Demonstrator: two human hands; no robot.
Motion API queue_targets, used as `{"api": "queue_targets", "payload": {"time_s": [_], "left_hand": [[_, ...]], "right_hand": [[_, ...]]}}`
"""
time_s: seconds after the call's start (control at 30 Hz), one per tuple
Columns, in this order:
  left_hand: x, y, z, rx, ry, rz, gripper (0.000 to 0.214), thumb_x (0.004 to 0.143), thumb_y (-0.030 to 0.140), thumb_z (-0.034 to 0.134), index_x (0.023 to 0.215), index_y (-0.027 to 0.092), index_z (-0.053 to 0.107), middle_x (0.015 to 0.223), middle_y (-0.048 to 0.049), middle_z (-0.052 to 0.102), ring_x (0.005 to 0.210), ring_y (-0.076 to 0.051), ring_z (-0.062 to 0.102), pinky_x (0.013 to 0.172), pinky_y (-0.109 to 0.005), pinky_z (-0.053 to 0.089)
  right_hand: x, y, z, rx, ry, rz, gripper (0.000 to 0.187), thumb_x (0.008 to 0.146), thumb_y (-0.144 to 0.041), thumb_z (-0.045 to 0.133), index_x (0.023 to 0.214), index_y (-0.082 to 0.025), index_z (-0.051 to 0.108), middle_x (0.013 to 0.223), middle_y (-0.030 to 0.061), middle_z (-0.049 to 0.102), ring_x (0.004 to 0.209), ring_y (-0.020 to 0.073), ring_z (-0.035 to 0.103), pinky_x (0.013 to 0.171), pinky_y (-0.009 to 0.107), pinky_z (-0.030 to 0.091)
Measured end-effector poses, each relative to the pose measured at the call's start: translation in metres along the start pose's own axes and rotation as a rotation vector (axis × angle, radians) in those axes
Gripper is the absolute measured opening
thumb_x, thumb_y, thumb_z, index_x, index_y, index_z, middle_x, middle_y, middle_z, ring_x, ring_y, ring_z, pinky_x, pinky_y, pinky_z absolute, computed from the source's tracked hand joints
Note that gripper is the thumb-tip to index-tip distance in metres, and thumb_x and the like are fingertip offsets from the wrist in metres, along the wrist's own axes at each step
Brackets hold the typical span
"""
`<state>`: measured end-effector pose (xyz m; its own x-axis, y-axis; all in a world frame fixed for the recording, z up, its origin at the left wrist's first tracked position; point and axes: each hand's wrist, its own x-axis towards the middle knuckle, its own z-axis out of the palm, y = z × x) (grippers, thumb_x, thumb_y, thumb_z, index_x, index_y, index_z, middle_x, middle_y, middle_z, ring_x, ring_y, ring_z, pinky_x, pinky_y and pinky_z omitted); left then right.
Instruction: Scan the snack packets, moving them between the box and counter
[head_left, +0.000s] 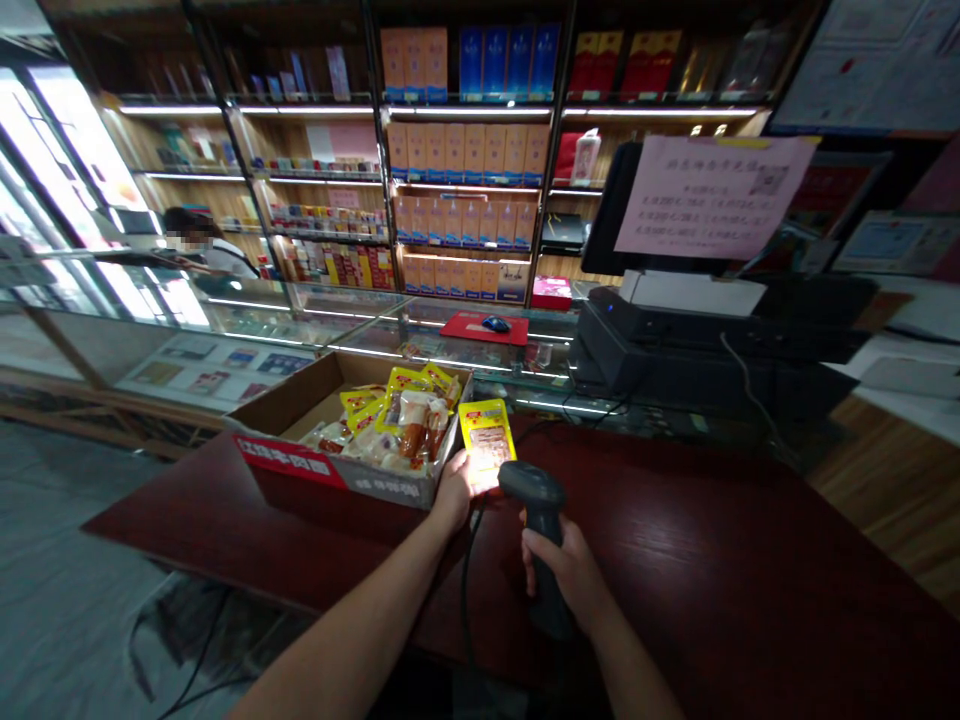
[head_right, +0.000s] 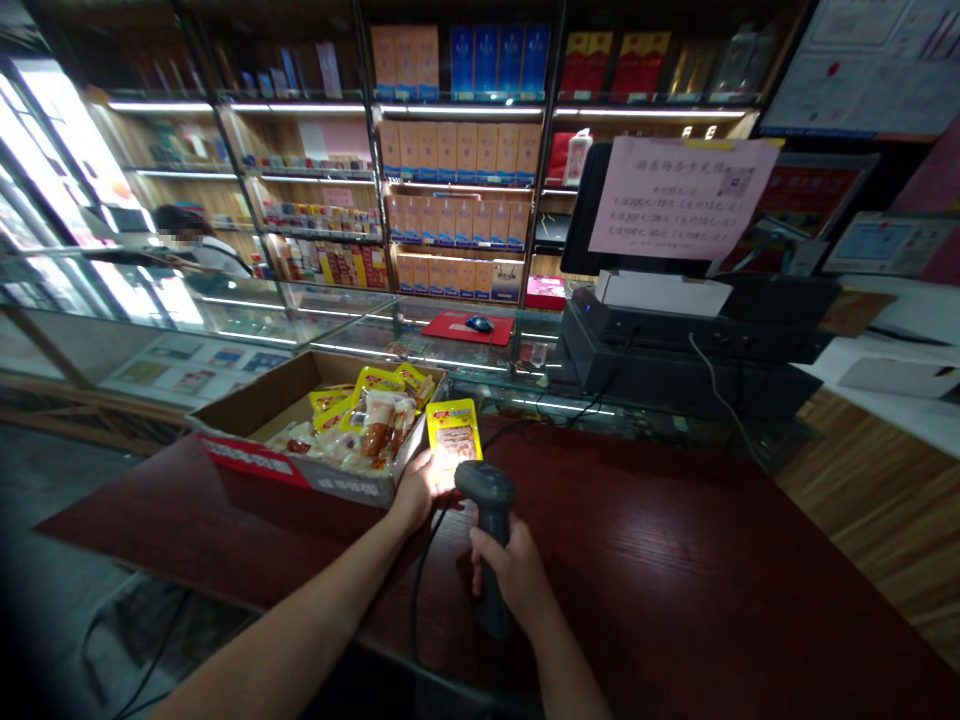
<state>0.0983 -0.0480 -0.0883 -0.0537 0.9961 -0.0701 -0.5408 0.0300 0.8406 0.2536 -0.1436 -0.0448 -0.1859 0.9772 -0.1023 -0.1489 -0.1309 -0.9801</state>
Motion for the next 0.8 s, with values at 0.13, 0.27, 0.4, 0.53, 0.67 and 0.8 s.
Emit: {"api": "queue_targets", "payload": {"time_s": [0.13, 0.27, 0.4, 0.53, 0.67, 0.8], "left_hand": [[0.002, -0.002, -0.001, 0.01, 0.044, -0.015, 0.033, 0.078, 0.035, 0.057, 0.101, 0.012, 0.058, 0.094, -0.0139, 0.068, 0.077, -0.022, 0.066, 0.064, -0.034, 0.056], [-0.001, -0.001, -0.001, 0.011, -0.005, -0.011, 0.028, 0.076, 0.031, 0.059, 0.096, 0.012, 0.059, 0.092, -0.0124, 0.068, 0.075, -0.02, 0.066, 0.061, -0.032, 0.056], [-0.005, 0.0, 0.011, 0.025, -0.051, -0.092, 0.023, 0.075, 0.025, 0.06, 0.094, 0.011, 0.059, 0.088, -0.0117, 0.068, 0.073, -0.02, 0.066, 0.057, -0.031, 0.056], [-0.002, -0.004, 0.043, 0.026, -0.15, -0.16, 0.02, 0.073, 0.019, 0.062, 0.091, 0.01, 0.06, 0.085, -0.0115, 0.068, 0.076, -0.02, 0.065, 0.062, -0.033, 0.057], [0.01, -0.018, 0.085, 0.042, -0.216, -0.224, 0.013, 0.074, 0.015, 0.059, 0.086, 0.011, 0.06, 0.082, -0.0105, 0.067, 0.077, -0.019, 0.065, 0.064, -0.033, 0.056], [0.026, -0.039, 0.12, 0.063, -0.289, -0.281, 0.014, 0.072, 0.01, 0.058, 0.085, 0.011, 0.06, 0.083, -0.0104, 0.067, 0.077, -0.019, 0.065, 0.069, -0.035, 0.054]], "right_hand": [[0.0, 0.001, -0.001, 0.016, -0.005, 0.006, 0.03, 0.067, -0.036, 0.064, 0.084, -0.017, 0.049, 0.05, -0.0071, 0.053, 0.034, 0.0097, 0.047, 0.033, 0.022, 0.041], [-0.002, 0.002, -0.01, 0.034, 0.022, -0.005, 0.033, 0.067, -0.036, 0.065, 0.089, -0.016, 0.049, 0.051, -0.0065, 0.054, 0.034, 0.0098, 0.048, 0.033, 0.022, 0.042], [-0.005, -0.003, -0.03, 0.046, 0.103, -0.036, 0.041, 0.068, -0.038, 0.066, 0.097, -0.015, 0.049, 0.052, -0.0062, 0.055, 0.036, 0.0099, 0.048, 0.034, 0.023, 0.043], [-0.01, -0.015, -0.06, 0.039, 0.24, -0.079, 0.046, 0.065, -0.041, 0.069, 0.098, -0.015, 0.05, 0.052, -0.0062, 0.055, 0.037, 0.0104, 0.05, 0.035, 0.024, 0.045], [-0.02, -0.026, -0.087, 0.046, 0.398, -0.108, 0.051, 0.061, -0.044, 0.073, 0.097, -0.015, 0.052, 0.05, -0.0062, 0.056, 0.035, 0.011, 0.05, 0.034, 0.024, 0.045], [-0.031, -0.035, -0.103, 0.048, 0.498, -0.139, 0.051, 0.06, -0.045, 0.074, 0.096, -0.016, 0.054, 0.05, -0.0056, 0.057, 0.035, 0.0119, 0.052, 0.034, 0.025, 0.046]]}}
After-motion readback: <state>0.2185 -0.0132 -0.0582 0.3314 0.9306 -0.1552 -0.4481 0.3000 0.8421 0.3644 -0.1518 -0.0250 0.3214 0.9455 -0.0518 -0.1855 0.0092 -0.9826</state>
